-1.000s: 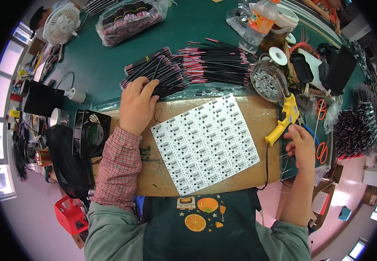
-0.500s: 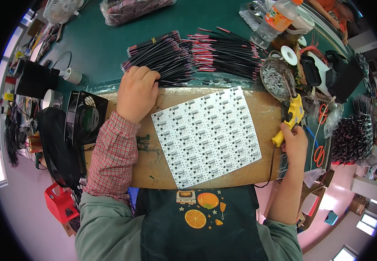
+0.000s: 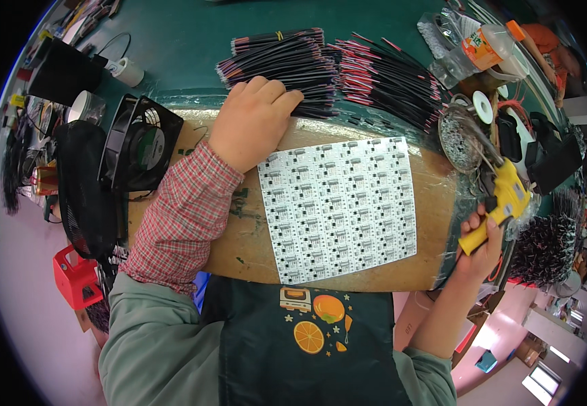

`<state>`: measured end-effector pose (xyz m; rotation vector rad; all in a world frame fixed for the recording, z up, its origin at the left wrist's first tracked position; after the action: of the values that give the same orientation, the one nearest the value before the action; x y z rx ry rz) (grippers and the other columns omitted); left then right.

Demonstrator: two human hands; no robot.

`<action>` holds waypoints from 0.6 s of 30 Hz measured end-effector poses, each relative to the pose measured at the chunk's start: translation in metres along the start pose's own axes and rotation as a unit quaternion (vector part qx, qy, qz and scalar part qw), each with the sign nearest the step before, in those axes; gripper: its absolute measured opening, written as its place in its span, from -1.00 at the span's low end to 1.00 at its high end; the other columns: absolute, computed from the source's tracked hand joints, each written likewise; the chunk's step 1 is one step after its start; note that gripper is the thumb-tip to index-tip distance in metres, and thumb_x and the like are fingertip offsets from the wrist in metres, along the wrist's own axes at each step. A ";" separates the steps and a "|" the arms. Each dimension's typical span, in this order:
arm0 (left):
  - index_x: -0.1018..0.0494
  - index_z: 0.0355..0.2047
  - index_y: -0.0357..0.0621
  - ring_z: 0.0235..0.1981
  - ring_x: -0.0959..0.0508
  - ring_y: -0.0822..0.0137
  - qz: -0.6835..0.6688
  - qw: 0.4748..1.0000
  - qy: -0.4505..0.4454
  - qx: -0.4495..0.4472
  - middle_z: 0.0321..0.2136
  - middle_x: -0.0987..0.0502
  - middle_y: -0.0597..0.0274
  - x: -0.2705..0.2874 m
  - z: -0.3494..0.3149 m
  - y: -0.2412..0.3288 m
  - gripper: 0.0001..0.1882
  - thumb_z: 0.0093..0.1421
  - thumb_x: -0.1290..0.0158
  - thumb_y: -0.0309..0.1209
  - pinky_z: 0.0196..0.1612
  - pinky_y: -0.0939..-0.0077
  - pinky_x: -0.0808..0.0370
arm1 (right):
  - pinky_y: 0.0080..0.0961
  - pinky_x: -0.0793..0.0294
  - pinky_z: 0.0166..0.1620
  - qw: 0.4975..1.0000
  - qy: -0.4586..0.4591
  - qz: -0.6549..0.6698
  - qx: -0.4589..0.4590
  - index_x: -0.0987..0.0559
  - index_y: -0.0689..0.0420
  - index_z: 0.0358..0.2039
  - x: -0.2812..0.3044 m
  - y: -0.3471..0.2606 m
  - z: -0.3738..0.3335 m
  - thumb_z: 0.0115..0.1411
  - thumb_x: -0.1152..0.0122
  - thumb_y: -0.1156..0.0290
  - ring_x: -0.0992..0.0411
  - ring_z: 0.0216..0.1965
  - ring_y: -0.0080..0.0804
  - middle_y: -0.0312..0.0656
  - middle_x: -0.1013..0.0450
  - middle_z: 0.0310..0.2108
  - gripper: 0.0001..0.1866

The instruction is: The person unwraps a circuit board panel from bubble wrap, lays out wires along the board, and solders the wires to the circuit board using a soldering iron.

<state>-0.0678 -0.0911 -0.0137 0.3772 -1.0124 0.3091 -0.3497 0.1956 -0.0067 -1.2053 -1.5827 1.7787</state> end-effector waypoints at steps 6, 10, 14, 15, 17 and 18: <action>-0.51 -0.27 -0.15 -0.26 -0.47 0.19 -0.012 1.000 -0.023 -0.017 -0.32 -0.48 0.23 -0.007 0.002 0.007 -0.79 0.02 -0.14 -0.52 -0.18 0.33 -0.41 | -0.54 -0.33 -0.47 0.970 -0.151 0.163 -0.099 -0.21 0.19 0.18 -0.049 0.020 -0.013 0.23 -0.03 0.23 -0.25 -0.53 -0.53 -0.24 -0.29 -0.40 -0.45; -0.50 -0.26 -0.18 -0.27 -0.49 0.14 -0.050 0.998 0.039 -0.018 -0.30 -0.47 0.18 0.007 -0.001 0.007 -0.78 0.03 -0.11 -0.58 -0.20 0.33 -0.45 | -0.52 -0.34 -0.44 0.957 -0.190 0.170 -0.136 -0.11 0.19 0.26 -0.080 0.037 -0.036 0.21 -0.10 0.19 -0.28 -0.53 -0.52 -0.27 -0.30 -0.43 -0.31; -0.50 -0.14 -0.18 -0.30 -0.53 0.11 -0.118 0.988 0.066 0.081 -0.29 -0.46 0.14 0.027 -0.021 0.005 -0.69 0.06 -0.07 -0.64 -0.26 0.36 -0.50 | -0.52 -0.36 -0.51 0.955 -0.223 0.134 -0.142 -0.09 0.18 0.25 -0.097 0.044 -0.054 0.17 -0.19 0.21 -0.29 -0.61 -0.52 -0.26 -0.30 -0.48 -0.27; -0.50 -0.11 -0.17 -0.31 -0.54 0.11 -0.115 0.986 0.059 0.102 -0.28 -0.46 0.13 0.031 -0.028 0.004 -0.66 0.08 -0.06 -0.65 -0.28 0.38 -0.51 | -0.55 -0.34 -0.56 0.934 -0.294 0.145 -0.143 -0.10 0.16 0.24 -0.105 0.043 -0.060 0.18 -0.17 0.21 -0.26 -0.66 -0.54 -0.28 -0.27 -0.52 -0.29; -0.52 -0.11 -0.17 -0.33 -0.54 0.13 -0.121 0.984 0.055 0.118 -0.30 -0.46 0.13 0.039 -0.042 0.007 -0.68 0.09 -0.07 -0.64 -0.29 0.38 -0.51 | -0.53 -0.31 -0.64 0.934 -0.282 0.131 -0.175 -0.16 0.18 0.21 -0.107 0.049 -0.069 0.12 -0.25 0.21 -0.22 -0.75 -0.52 -0.30 -0.27 -0.61 -0.27; -0.53 -0.11 -0.17 -0.35 -0.54 0.14 -0.127 0.981 0.037 0.143 -0.31 -0.46 0.14 0.042 -0.051 0.006 -0.69 0.10 -0.08 -0.62 -0.30 0.38 -0.50 | -0.53 -0.32 -0.64 0.931 -0.296 0.097 -0.192 -0.18 0.19 0.20 -0.109 0.054 -0.076 0.09 -0.28 0.22 -0.22 -0.75 -0.53 -0.31 -0.28 -0.62 -0.26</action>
<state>-0.0112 -0.0604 -0.0009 0.7442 -0.8370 0.2352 -0.2200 0.1361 -0.0214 -1.0667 -2.3089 2.1657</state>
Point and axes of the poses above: each hand's wrist, its own z-axis towards the middle knuckle, its own x-axis out of the back of the hand, y = z × x, the point moved 5 cm from there along z, towards the middle knuckle
